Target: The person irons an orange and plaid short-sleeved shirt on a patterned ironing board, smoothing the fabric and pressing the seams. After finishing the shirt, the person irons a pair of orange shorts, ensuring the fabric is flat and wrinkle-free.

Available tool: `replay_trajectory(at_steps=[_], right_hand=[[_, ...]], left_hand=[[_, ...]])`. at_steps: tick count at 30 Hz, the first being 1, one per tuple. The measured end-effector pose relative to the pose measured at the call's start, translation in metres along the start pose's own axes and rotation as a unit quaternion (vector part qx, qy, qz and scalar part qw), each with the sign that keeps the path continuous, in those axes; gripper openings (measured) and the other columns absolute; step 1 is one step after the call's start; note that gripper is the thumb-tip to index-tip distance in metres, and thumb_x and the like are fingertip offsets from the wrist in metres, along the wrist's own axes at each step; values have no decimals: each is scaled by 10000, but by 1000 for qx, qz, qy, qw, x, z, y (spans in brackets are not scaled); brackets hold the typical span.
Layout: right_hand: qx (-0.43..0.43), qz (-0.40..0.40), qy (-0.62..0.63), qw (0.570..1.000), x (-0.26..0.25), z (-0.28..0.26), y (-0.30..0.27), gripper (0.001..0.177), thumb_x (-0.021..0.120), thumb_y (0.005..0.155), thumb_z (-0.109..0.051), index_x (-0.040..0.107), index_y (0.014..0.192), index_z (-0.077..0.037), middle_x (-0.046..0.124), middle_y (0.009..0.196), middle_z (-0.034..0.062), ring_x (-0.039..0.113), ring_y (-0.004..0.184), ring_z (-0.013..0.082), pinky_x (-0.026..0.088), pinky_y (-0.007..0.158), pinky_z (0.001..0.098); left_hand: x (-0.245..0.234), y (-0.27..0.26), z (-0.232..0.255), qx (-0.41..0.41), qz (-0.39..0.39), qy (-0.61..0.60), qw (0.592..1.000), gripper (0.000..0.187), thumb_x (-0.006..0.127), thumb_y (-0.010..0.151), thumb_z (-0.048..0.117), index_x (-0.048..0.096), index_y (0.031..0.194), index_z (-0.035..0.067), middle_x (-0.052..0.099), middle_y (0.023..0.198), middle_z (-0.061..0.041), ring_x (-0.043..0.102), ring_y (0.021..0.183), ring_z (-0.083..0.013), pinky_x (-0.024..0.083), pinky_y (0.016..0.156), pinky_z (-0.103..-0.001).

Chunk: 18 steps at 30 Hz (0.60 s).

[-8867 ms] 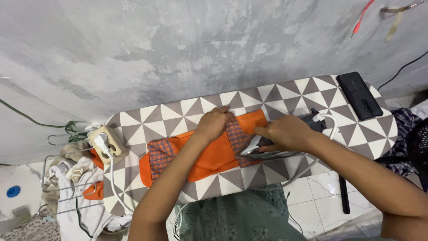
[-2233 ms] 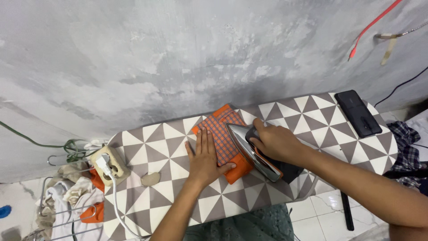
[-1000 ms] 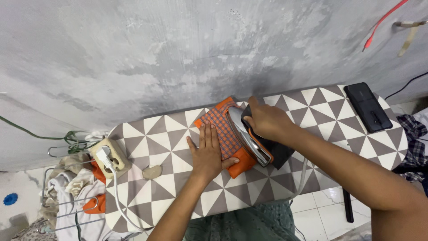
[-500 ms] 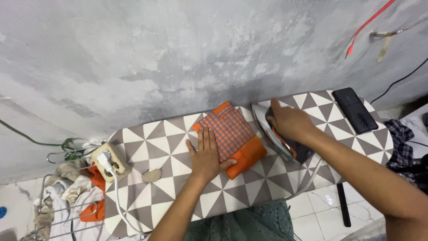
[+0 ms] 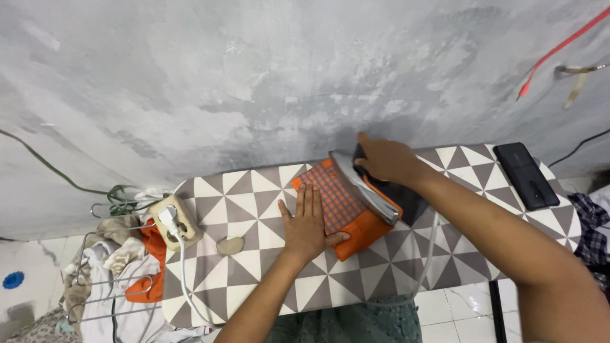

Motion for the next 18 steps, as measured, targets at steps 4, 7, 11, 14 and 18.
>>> replay_trajectory(at_steps=[4, 7, 11, 14, 18], right_hand=[[13, -21, -15, 1000, -16, 10, -18, 452, 609, 968, -375, 449, 1262, -71, 737, 945, 239, 707, 940, 454, 539, 819, 550], [36, -32, -25, 999, -32, -2, -40, 418, 587, 980, -376, 450, 1247, -86, 733, 930, 222, 712, 911, 444, 547, 794, 549], [1, -19, 14, 1000, -38, -38, -56, 402, 586, 963, -364, 445, 1248, -117, 736, 927, 204, 708, 906, 425, 532, 788, 543], [-27, -38, 12, 999, -20, -62, -52, 410, 600, 969, -368, 439, 1236, -101, 743, 963, 206, 706, 943, 412, 530, 810, 527], [-119, 63, 37, 990, 4, -74, -27, 373, 671, 901, -281, 488, 1149, -70, 685, 1117, 201, 691, 913, 433, 527, 730, 539]], left_hand=[[-12, 0, -10, -1, 99, -112, 989, 1126, 698, 730, 741, 351, 1473, -32, 344, 1553, -208, 272, 1463, -341, 130, 1128, -724], [-16, 11, -35, -62, 241, -242, 938, 572, 667, 953, 436, 566, 1333, 20, 630, 1230, -130, 589, 1183, -280, 341, 1135, -528], [-9, 28, -74, -102, 313, -221, 918, 242, 672, 948, 317, 680, 1065, 104, 660, 1060, -86, 587, 1036, -286, 373, 942, -470], [4, 38, -86, -120, 308, -231, 915, 184, 683, 929, 315, 706, 968, 137, 686, 985, -34, 598, 1017, -261, 375, 901, -460], [9, 46, -91, -130, 314, -221, 914, 188, 702, 916, 330, 721, 910, 143, 700, 949, -8, 607, 978, -245, 362, 870, -456]])
Point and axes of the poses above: each hand's wrist, its own y-axis towards the middle knuckle, its own x-axis out of the palm, z = x × y, the point moved 3 cm from there along y, towards the middle knuckle
